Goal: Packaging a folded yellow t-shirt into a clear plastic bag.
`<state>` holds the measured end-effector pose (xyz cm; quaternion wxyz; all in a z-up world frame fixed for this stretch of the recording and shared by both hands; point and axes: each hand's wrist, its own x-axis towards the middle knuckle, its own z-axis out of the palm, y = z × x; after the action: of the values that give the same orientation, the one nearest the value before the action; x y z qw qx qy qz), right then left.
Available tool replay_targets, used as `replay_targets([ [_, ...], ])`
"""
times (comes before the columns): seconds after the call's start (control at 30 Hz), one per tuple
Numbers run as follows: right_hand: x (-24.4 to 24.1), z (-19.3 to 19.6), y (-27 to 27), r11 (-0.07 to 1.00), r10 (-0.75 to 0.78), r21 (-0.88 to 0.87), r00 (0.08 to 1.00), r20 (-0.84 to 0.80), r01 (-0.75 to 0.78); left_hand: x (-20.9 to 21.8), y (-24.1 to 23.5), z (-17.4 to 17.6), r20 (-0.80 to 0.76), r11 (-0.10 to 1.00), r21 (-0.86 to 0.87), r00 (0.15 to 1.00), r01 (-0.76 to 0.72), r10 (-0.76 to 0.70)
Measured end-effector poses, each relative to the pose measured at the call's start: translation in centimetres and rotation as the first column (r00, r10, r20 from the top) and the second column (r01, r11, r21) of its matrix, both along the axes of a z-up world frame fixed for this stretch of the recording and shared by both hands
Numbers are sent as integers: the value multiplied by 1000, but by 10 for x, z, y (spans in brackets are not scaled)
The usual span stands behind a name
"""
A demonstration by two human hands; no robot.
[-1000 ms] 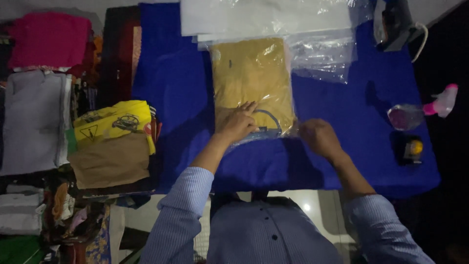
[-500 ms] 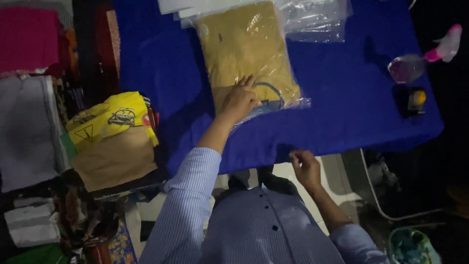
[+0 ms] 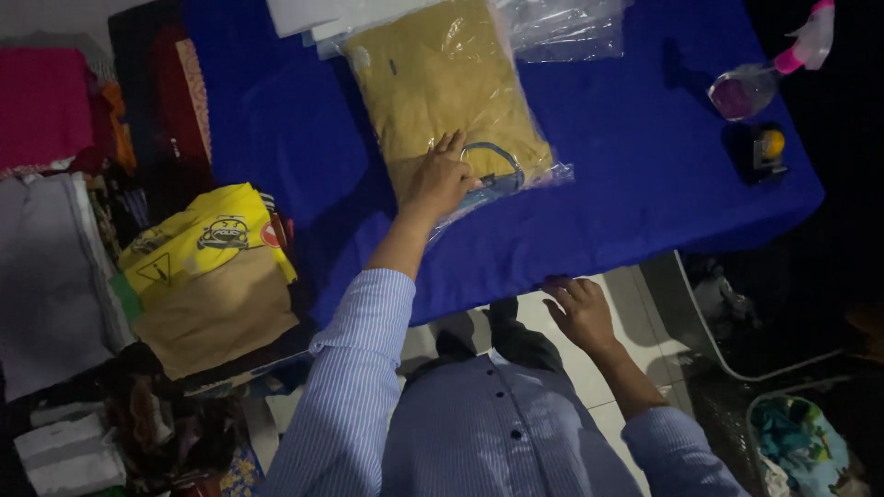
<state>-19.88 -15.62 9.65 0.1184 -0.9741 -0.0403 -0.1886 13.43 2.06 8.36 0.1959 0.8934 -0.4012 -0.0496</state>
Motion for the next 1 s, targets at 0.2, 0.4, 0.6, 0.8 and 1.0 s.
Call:
replay_targets([
  [0.2,5,-17,-6,994,2,-107,1000,-1,-2,-2,0,0,-7,999,-38,1000,-19,19],
  [0.4,22,-22,-14,973,128,-204,987,97,-106,-4,1,6,-18,1000,13,1000,-22,22],
  [0.6,22,-12,-17,968,158,-206,986,55,-144,-9,0,17,-5,999,15,1000,-30,30],
  [0.8,21,-30,-23,959,161,-253,980,116,-127,-13,1,26,-57,998,4,997,-60,60],
  [1.0,18,-40,-29,961,201,-216,973,110,-174,-12,2,26,-9,999,-17,999,-33,32],
])
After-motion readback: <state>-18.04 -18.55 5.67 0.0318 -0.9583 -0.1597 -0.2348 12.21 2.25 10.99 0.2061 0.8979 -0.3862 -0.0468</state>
